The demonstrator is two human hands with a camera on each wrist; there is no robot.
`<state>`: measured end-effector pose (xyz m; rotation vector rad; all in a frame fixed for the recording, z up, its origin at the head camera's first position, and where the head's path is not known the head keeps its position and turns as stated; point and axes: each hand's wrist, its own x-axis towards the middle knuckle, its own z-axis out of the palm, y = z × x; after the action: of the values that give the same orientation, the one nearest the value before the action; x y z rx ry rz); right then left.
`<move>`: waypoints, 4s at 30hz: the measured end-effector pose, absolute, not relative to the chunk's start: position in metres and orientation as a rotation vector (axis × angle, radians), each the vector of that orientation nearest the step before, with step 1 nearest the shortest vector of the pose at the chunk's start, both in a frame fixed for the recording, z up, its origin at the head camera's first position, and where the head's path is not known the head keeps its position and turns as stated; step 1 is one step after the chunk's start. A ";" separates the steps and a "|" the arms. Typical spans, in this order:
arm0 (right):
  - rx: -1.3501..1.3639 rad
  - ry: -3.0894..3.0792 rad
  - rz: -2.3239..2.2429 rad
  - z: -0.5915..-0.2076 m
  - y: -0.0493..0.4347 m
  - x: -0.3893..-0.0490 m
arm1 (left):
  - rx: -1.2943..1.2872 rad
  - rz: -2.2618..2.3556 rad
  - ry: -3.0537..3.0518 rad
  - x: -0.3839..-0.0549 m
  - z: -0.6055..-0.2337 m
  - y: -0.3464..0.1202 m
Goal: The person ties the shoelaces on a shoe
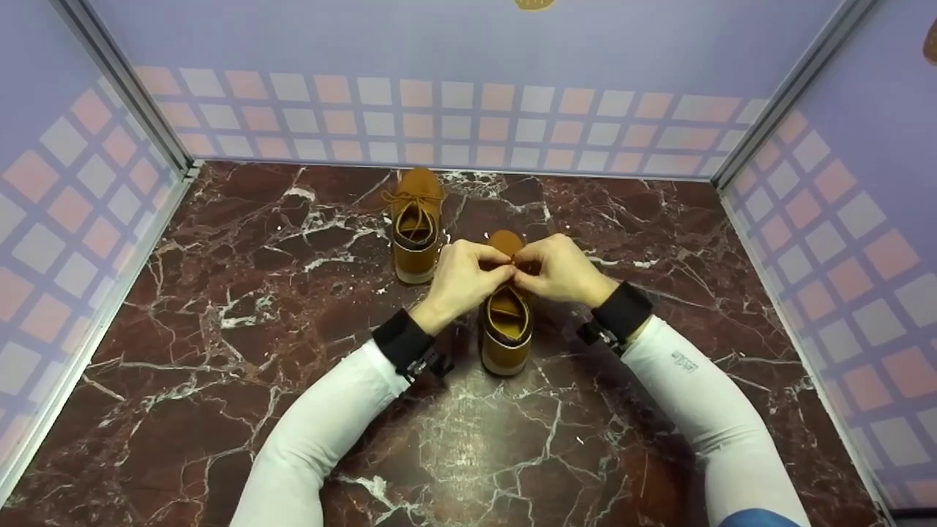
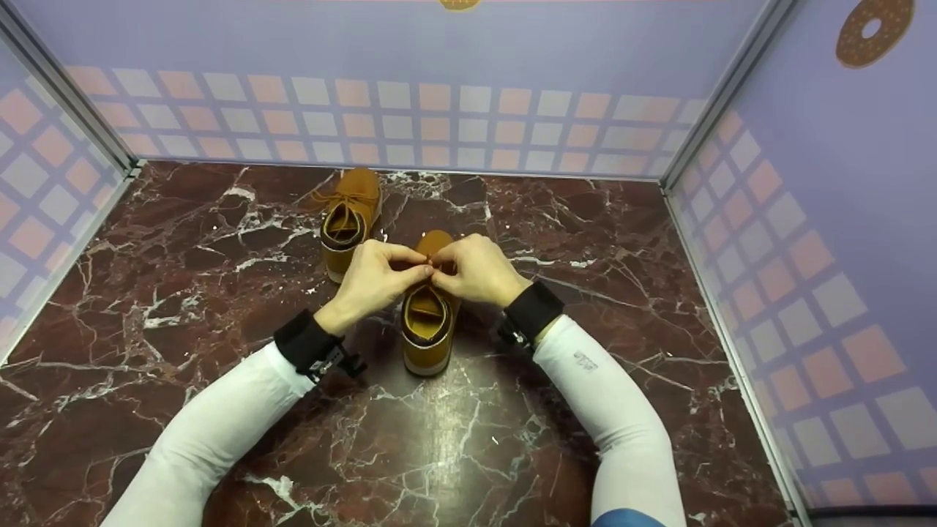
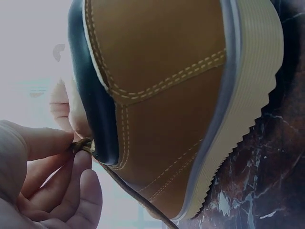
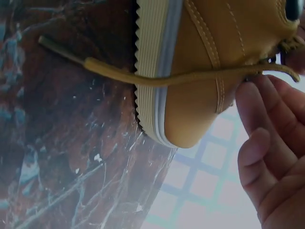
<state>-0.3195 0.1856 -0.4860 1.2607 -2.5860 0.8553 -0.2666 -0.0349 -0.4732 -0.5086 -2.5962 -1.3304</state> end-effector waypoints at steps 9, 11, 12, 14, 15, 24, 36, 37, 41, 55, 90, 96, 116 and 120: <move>1.050 -2.802 1.386 -0.487 0.185 -0.320 | -0.506 -1.346 -2.590 -0.267 -0.476 -0.036; 0.908 -2.860 1.743 -0.488 0.187 -0.320 | -0.506 -1.361 -2.593 -0.267 -0.476 -0.036; 0.838 -2.867 1.907 -0.489 0.189 -0.321 | -0.507 -1.362 -2.594 -0.267 -0.476 -0.035; 0.695 -2.851 2.211 -0.491 0.191 -0.321 | -0.508 -1.358 -2.591 -0.266 -0.476 -0.035; 0.642 -2.827 2.344 -0.491 0.192 -0.321 | -0.509 -1.355 -2.589 -0.266 -0.476 -0.035; 0.381 -2.614 2.870 -0.492 0.195 -0.321 | -0.501 -1.362 -2.560 -0.266 -0.475 -0.036; 0.471 -2.360 2.966 -0.492 0.193 -0.314 | -0.470 -1.421 -2.560 -0.269 -0.477 -0.037; 0.500 -2.344 2.967 -0.491 0.193 -0.313 | -0.468 -1.425 -2.562 -0.269 -0.477 -0.037; 0.555 -2.267 2.977 -0.491 0.192 -0.311 | -0.468 -1.451 -2.564 -0.269 -0.478 -0.037; 0.790 -2.056 2.732 -0.507 0.188 -0.307 | -0.450 -1.541 -2.577 -0.271 -0.481 -0.039; 0.277 -1.957 2.848 -0.515 0.177 -0.290 | -0.372 -1.678 -2.572 -0.273 -0.483 -0.045; 0.248 -1.984 2.785 -0.517 0.176 -0.288 | -0.384 -1.626 -2.600 -0.274 -0.485 -0.049; 0.051 -2.437 2.583 -0.527 0.207 -0.276 | -0.173 -1.847 -2.624 -0.266 -0.501 -0.065; 0.047 -2.482 2.554 -0.528 0.208 -0.277 | -0.147 -2.001 -2.571 -0.267 -0.504 -0.066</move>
<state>-0.2770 0.2083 -0.5280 0.0469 -2.4823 2.5540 -0.2673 -0.0665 -0.5043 -0.1475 -2.5710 -2.0012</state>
